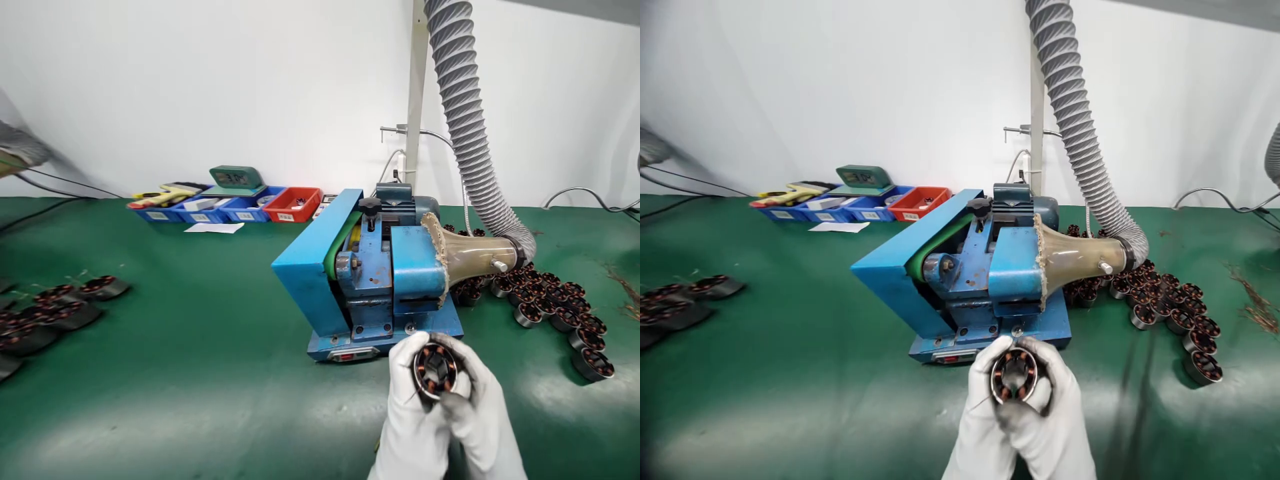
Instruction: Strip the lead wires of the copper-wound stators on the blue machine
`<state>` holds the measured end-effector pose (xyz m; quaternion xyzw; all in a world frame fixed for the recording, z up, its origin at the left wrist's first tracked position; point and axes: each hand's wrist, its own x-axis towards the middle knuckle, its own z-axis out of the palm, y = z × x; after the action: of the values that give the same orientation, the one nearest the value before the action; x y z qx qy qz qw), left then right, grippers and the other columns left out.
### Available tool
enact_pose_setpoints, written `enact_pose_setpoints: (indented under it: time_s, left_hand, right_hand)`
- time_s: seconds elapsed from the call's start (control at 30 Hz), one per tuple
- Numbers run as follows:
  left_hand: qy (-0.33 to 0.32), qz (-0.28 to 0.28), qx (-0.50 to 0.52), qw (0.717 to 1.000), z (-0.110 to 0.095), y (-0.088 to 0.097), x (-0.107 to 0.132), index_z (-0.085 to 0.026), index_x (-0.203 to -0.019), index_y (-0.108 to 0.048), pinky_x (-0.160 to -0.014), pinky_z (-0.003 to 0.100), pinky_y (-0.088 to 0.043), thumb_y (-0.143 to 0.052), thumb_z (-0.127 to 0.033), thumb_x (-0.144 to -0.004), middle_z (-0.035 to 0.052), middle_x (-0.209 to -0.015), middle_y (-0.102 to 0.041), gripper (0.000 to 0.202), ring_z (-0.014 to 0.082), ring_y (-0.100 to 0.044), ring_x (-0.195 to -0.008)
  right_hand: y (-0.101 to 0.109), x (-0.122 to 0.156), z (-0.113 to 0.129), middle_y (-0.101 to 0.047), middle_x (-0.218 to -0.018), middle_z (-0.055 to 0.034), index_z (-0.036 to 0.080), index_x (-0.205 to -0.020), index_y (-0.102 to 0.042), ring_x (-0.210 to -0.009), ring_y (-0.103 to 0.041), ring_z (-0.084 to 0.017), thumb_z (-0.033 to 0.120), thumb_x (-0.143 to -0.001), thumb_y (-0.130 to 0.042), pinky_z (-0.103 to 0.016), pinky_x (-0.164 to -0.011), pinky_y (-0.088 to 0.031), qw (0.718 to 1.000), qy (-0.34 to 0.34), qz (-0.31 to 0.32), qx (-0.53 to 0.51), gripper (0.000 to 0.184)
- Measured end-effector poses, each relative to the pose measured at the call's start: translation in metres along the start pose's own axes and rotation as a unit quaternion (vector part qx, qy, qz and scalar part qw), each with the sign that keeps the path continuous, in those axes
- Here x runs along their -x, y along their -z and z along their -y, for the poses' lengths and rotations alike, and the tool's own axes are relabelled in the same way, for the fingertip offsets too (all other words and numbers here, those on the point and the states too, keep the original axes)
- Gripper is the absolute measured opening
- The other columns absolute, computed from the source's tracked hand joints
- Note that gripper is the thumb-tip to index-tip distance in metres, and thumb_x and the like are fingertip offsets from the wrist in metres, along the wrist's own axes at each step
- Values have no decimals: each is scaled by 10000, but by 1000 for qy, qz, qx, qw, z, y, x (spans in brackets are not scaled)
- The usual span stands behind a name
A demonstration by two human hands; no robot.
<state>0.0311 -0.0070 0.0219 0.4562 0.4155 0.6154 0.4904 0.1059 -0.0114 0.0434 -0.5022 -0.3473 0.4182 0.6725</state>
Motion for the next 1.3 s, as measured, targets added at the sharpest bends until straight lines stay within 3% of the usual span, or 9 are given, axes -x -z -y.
enact_pose_setpoints:
  time_s: [0.1,0.2,0.43,0.6,0.77,0.9,1.0,1.13,1.3]
  left_hand:
    - [116,-32,117,986,8,-5,-12,-276,-1097,-493,-732,394,-582,-655,-463,-743,72,-1062,-618,432,230,-686,-846]
    - [179,-87,183,963,9,-10,-25,-260,-1031,-472,-685,366,-584,-581,-545,-758,66,-962,-654,410,207,-701,-767]
    - [139,-52,127,981,12,-16,-44,-251,-1019,-495,-716,328,-573,-717,-406,-678,50,-961,-657,436,188,-687,-798]
    - [121,-34,97,987,17,-16,-44,-252,-1084,-483,-730,332,-565,-697,-336,-726,59,-968,-656,425,187,-676,-797]
    - [140,-25,127,982,11,-20,-45,-247,-1027,-490,-777,336,-552,-710,-345,-701,60,-980,-640,406,184,-668,-818]
    - [157,-18,154,975,2,-28,-50,-240,-1007,-460,-730,360,-563,-674,-419,-692,49,-888,-652,421,188,-674,-734]
    - [170,-53,163,970,2,-26,-44,-247,-1005,-456,-724,370,-561,-697,-450,-653,49,-904,-648,472,198,-675,-749]
    - [171,-104,173,964,12,-9,-19,-270,-975,-518,-744,376,-559,-689,-471,-689,37,-943,-641,389,223,-676,-817]
    - [128,-80,126,980,19,3,-6,-253,-985,-548,-866,375,-522,-816,-388,-556,60,-1071,-597,525,248,-636,-962]
  right_hand:
    - [-21,-3,-5,-785,-839,-76,191,-898,-722,-765,-740,-265,307,-534,-818,-309,-677,-605,995,-27,-62,78,394]
    - [-31,-12,-7,-784,-812,-81,171,-927,-693,-756,-739,-266,301,-564,-788,-327,-667,-607,993,-55,-57,86,398]
    - [-37,-32,-9,-774,-891,-80,167,-904,-701,-834,-722,-244,342,-622,-767,-330,-774,-573,992,-37,-70,98,339]
    - [-38,-35,-3,-775,-822,-73,168,-850,-700,-767,-724,-239,355,-614,-775,-311,-710,-580,994,-48,-61,80,310]
    - [-30,-36,-4,-772,-853,-87,159,-885,-709,-775,-716,-234,397,-642,-764,-309,-708,-570,991,-35,-70,105,345]
    - [-24,-42,-5,-767,-893,-109,155,-907,-717,-796,-709,-254,436,-647,-759,-328,-717,-564,984,-10,-69,162,385]
    - [-24,-36,-5,-771,-878,-108,162,-886,-729,-816,-714,-269,416,-645,-756,-328,-713,-573,983,-3,-49,176,351]
    - [-23,-7,-10,-773,-861,-86,181,-855,-740,-786,-728,-257,361,-603,-770,-294,-696,-588,986,1,-65,155,311]
    - [-17,8,-20,-786,-848,-71,192,-881,-727,-743,-744,-247,324,-530,-816,-261,-639,-601,994,-29,-75,77,385]
